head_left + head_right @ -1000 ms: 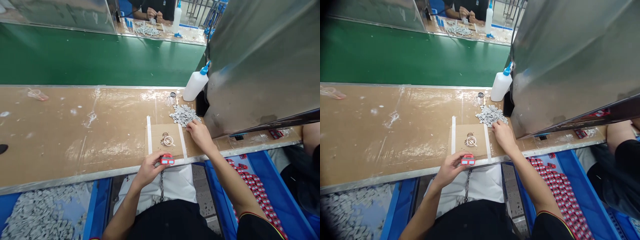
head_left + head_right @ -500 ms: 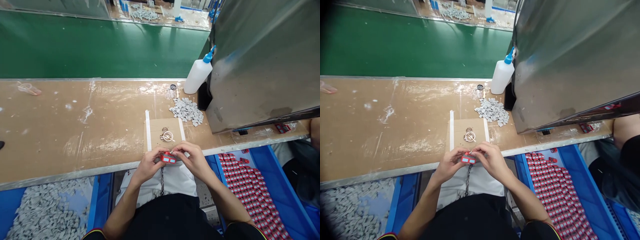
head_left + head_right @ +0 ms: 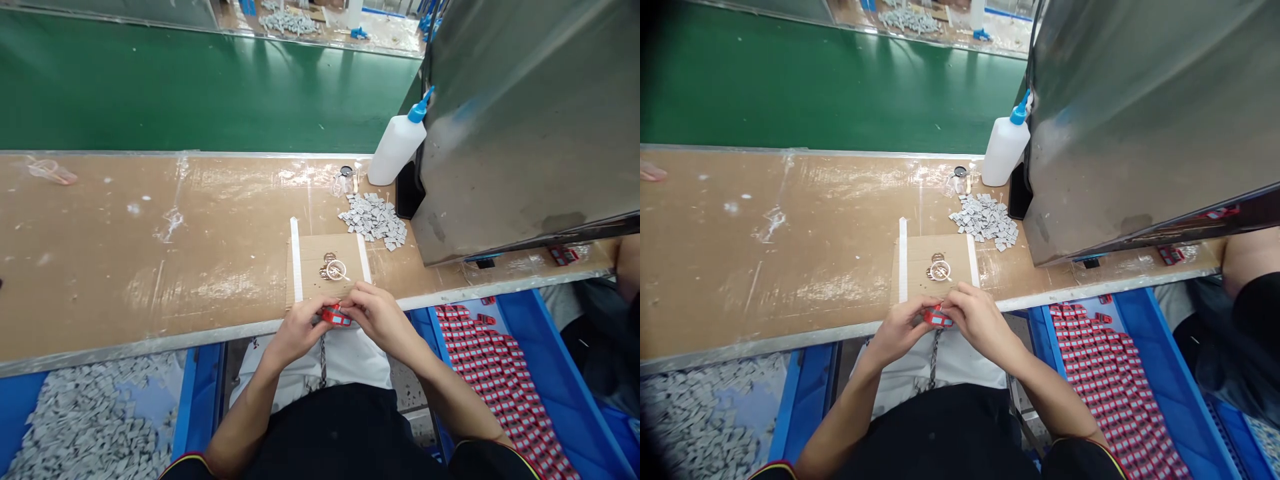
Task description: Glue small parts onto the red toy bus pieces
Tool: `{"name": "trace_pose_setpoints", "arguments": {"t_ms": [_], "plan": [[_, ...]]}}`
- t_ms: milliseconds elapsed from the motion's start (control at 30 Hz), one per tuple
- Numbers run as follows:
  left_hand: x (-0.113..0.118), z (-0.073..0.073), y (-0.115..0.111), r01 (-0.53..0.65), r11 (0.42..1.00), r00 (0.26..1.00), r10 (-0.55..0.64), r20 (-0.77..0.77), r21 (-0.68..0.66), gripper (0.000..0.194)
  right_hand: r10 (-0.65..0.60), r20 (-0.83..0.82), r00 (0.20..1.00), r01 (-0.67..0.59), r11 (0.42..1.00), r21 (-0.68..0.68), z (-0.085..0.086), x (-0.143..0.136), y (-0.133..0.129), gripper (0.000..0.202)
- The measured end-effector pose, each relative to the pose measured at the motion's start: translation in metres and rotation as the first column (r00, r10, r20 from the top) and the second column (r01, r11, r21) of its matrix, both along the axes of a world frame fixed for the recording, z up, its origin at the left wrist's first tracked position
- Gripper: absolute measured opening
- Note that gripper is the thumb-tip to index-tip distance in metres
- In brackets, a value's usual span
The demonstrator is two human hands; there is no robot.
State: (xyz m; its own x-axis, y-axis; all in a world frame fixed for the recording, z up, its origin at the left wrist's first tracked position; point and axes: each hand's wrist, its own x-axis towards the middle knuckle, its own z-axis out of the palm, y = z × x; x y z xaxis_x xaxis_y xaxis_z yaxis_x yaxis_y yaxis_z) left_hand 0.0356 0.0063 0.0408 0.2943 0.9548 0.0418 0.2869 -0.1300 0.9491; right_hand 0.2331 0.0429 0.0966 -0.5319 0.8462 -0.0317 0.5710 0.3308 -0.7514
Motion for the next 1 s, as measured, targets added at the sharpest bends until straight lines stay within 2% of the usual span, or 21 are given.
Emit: {"name": "trace_pose_setpoints", "arguments": {"t_ms": [167, 267, 400, 600, 667, 800, 933, 1000], "plan": [[0.0, -0.001, -0.002, 0.005, 0.998, 0.998, -0.001, -0.057, 0.065, 0.031, 0.105, 0.157, 0.982, -0.114, 0.992, 0.051, 0.004, 0.0, -0.006, 0.019], [0.001, -0.003, -0.004, -0.006, 0.996, 0.998, 0.013, -0.069, 0.094, 0.031, 0.113, 0.211, 0.971, -0.135, 0.987, 0.093, 0.004, 0.002, -0.012, 0.018], [0.001, -0.007, -0.005, -0.005, 0.987, 0.997, 0.018, -0.081, 0.16, 0.027, 0.081, 0.208, 0.975, -0.116, 0.98, 0.163, 0.002, 0.0, -0.021, 0.019], [-0.003, -0.012, -0.003, 0.036, 0.96, 0.997, -0.016, -0.073, 0.279, 0.02, 0.076, 0.178, 0.981, -0.11, 0.976, 0.189, 0.001, -0.002, -0.026, 0.022], [-0.004, -0.013, -0.003, 0.042, 0.957, 0.997, -0.022, -0.072, 0.286, 0.022, 0.073, 0.118, 0.99, -0.088, 0.988, 0.129, 0.001, 0.001, -0.021, 0.02], [-0.004, -0.012, -0.003, 0.08, 0.96, 0.994, -0.058, -0.089, 0.269, 0.023, 0.076, -0.03, 0.997, -0.079, 0.991, -0.106, 0.002, 0.008, -0.006, 0.012], [-0.002, -0.012, -0.003, 0.067, 0.95, 0.995, -0.039, -0.096, 0.306, 0.021, 0.005, -0.097, 0.995, -0.032, 0.958, -0.285, 0.001, 0.009, 0.001, 0.009], [-0.002, -0.013, -0.004, 0.061, 0.94, 0.995, -0.03, -0.098, 0.335, 0.019, -0.022, -0.149, 0.989, -0.036, 0.924, -0.381, -0.002, 0.009, 0.001, 0.013]]}}
